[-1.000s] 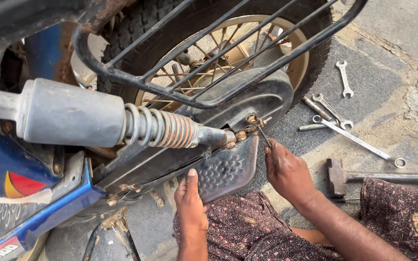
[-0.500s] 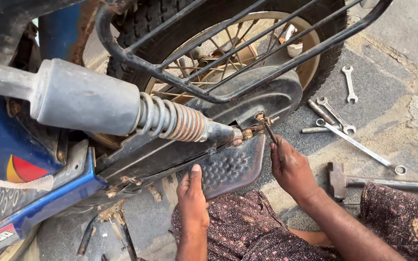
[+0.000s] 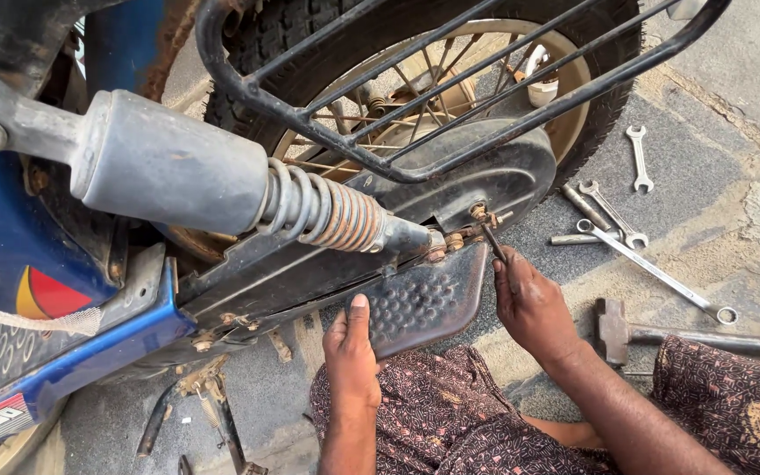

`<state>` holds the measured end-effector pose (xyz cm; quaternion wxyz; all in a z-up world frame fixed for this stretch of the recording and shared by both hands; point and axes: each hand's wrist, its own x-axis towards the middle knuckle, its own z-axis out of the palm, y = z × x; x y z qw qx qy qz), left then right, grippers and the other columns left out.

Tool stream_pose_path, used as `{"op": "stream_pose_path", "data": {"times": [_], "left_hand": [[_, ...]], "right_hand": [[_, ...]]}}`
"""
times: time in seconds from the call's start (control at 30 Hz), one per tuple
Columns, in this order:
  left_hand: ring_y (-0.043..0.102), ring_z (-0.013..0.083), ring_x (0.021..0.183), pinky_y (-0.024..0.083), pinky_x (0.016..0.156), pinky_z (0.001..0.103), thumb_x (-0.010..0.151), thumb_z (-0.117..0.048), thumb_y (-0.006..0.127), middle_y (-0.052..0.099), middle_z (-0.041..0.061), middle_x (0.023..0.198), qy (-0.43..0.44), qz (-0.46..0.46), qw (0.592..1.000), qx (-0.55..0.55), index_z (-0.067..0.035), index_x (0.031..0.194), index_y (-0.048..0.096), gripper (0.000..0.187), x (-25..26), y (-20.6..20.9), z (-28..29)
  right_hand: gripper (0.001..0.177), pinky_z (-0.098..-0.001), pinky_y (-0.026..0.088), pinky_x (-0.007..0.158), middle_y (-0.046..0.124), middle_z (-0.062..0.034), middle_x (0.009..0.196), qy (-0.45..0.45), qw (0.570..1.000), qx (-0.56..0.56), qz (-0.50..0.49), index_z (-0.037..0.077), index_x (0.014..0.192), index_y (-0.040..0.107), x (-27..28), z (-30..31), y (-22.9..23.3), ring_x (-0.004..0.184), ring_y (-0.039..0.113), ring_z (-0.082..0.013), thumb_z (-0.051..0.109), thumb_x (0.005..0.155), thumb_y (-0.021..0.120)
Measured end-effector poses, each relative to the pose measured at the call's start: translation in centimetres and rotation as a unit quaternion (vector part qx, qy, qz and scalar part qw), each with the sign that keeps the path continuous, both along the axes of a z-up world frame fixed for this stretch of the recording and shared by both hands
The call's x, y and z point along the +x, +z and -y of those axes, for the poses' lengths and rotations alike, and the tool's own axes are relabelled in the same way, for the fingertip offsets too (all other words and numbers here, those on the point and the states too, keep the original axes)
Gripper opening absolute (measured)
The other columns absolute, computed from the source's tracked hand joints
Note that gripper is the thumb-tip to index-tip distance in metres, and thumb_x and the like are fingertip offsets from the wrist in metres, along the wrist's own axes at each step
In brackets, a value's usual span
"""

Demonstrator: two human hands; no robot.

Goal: The person uses a wrench to loosen and remove a bolt from the rear footrest of a blue motorcycle. They then use a hammer to tap the bolt and footrest assembly, eventually removing the footrest from the frame.

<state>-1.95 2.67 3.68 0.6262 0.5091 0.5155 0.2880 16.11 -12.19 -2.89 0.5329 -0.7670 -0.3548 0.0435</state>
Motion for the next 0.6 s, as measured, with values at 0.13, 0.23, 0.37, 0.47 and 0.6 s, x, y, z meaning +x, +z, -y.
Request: {"op": "stream_pose_path", "data": {"times": [0.13, 0.23, 0.37, 0.47, 0.6], "left_hand": [[0.068, 0.0106, 0.071, 0.058, 0.061, 0.027, 0.097, -0.035, 0.063, 0.073, 0.003, 0.086, -0.006, 0.052, 0.999, -0.015, -0.003, 0.098, 0.069, 0.033, 0.1, 0.1, -0.1], [0.067, 0.0100, 0.072, 0.057, 0.061, 0.027, 0.098, -0.035, 0.064, 0.072, 0.003, 0.087, -0.008, 0.049, 0.999, -0.006, -0.003, 0.099, 0.070, 0.032, -0.1, -0.5, -0.3], [0.068, 0.0111, 0.071, 0.058, 0.061, 0.028, 0.098, -0.034, 0.064, 0.072, 0.003, 0.086, -0.004, 0.044, 0.999, -0.014, -0.003, 0.098, 0.069, 0.032, 0.1, 0.3, 0.0], [0.068, 0.0120, 0.070, 0.059, 0.060, 0.029, 0.097, -0.034, 0.062, 0.073, 0.004, 0.085, 0.005, 0.035, 0.999, -0.020, -0.004, 0.096, 0.070, 0.031, 0.2, 0.4, 0.1], [0.068, 0.0112, 0.071, 0.058, 0.060, 0.028, 0.099, -0.034, 0.064, 0.073, 0.004, 0.087, -0.005, 0.055, 0.998, -0.012, -0.003, 0.097, 0.069, 0.032, -0.1, -0.1, -0.1]], "right_hand": [[0.015, -0.0481, 0.059, 0.056, 0.066, -0.0212, 0.078, 0.010, 0.999, -0.043, -0.016, 0.003, 0.114, 0.050, -0.2, -0.2, -0.6, 0.064, 0.071, -0.0373, 0.015, 0.108, 0.045], [0.017, -0.0539, 0.054, 0.056, 0.066, -0.0237, 0.076, 0.017, 0.998, -0.046, -0.034, 0.000, 0.114, 0.048, -0.3, 0.0, 1.1, 0.065, 0.069, -0.0433, 0.015, 0.106, 0.044], [0.015, -0.0554, 0.052, 0.059, 0.065, -0.0245, 0.072, 0.014, 0.989, -0.130, -0.069, 0.001, 0.108, 0.048, 0.0, 0.7, 3.0, 0.066, 0.067, -0.0456, 0.016, 0.106, 0.047], [0.016, -0.0557, 0.053, 0.063, 0.067, -0.0256, 0.071, 0.025, 0.976, -0.204, -0.074, 0.001, 0.104, 0.048, 0.5, 1.0, 5.4, 0.071, 0.068, -0.0463, 0.017, 0.105, 0.049], [0.009, -0.0452, 0.061, 0.065, 0.070, -0.0214, 0.076, 0.102, 0.937, -0.325, -0.078, -0.001, 0.098, 0.052, 2.1, 0.6, 9.1, 0.071, 0.073, -0.0364, 0.008, 0.097, 0.052]]}}
